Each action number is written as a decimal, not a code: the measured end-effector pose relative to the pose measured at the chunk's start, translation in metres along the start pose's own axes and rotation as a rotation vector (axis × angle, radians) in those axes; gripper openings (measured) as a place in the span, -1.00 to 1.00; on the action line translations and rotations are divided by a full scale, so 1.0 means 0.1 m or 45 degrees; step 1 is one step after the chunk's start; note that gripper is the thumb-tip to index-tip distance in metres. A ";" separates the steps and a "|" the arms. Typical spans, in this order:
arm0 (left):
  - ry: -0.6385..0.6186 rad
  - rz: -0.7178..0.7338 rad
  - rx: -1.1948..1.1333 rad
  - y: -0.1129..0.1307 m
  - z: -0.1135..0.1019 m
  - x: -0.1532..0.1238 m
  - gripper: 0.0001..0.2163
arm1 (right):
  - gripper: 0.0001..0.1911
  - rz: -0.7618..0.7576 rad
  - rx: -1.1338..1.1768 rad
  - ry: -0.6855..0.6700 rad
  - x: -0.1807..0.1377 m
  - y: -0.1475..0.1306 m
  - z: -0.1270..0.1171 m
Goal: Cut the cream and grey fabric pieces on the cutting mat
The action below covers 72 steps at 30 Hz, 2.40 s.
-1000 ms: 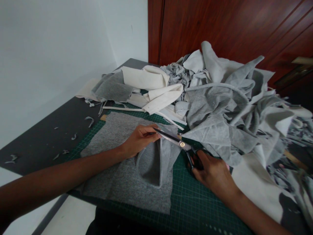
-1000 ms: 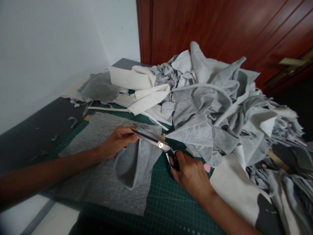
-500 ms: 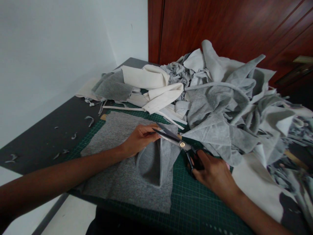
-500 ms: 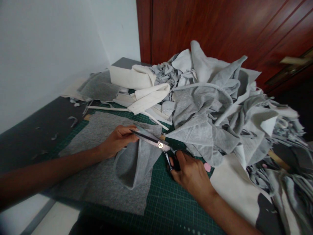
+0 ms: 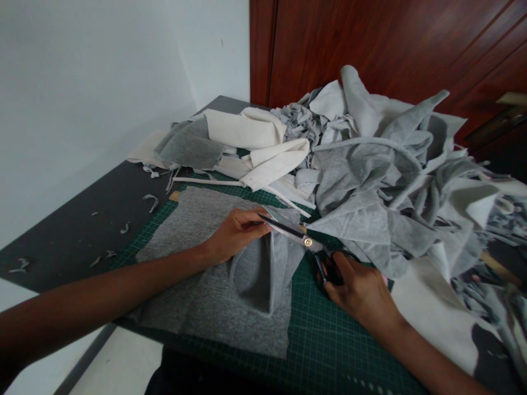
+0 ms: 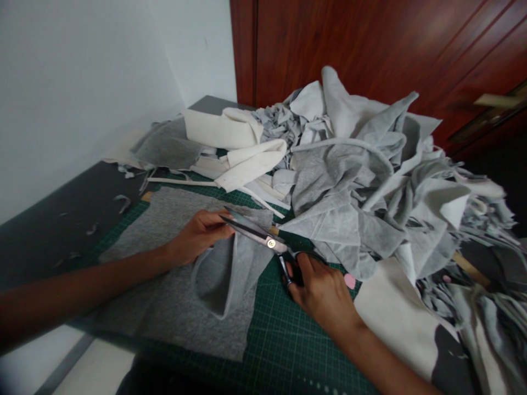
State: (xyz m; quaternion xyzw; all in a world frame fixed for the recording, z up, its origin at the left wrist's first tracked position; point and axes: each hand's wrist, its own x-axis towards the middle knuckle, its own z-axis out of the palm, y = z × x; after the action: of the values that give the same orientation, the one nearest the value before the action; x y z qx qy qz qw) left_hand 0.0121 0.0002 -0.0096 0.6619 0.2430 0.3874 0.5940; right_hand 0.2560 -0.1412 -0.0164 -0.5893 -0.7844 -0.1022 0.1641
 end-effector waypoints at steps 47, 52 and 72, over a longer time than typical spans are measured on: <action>0.007 0.030 0.133 0.02 0.01 -0.01 -0.90 | -0.87 0.051 0.016 -0.042 0.00 0.01 0.02; -0.020 0.052 0.170 0.02 0.00 -0.01 -0.90 | -0.88 0.021 0.019 -0.013 0.01 0.04 0.03; 0.006 0.100 0.370 -0.02 -0.02 -0.02 -0.88 | -0.93 -0.020 0.066 -0.054 -0.02 0.10 0.05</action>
State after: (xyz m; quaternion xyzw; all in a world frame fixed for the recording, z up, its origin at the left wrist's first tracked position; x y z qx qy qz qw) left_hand 0.0096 0.0004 -0.0120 0.7490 0.2719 0.3727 0.4755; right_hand 0.2653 -0.1383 -0.0219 -0.5808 -0.7947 -0.0708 0.1618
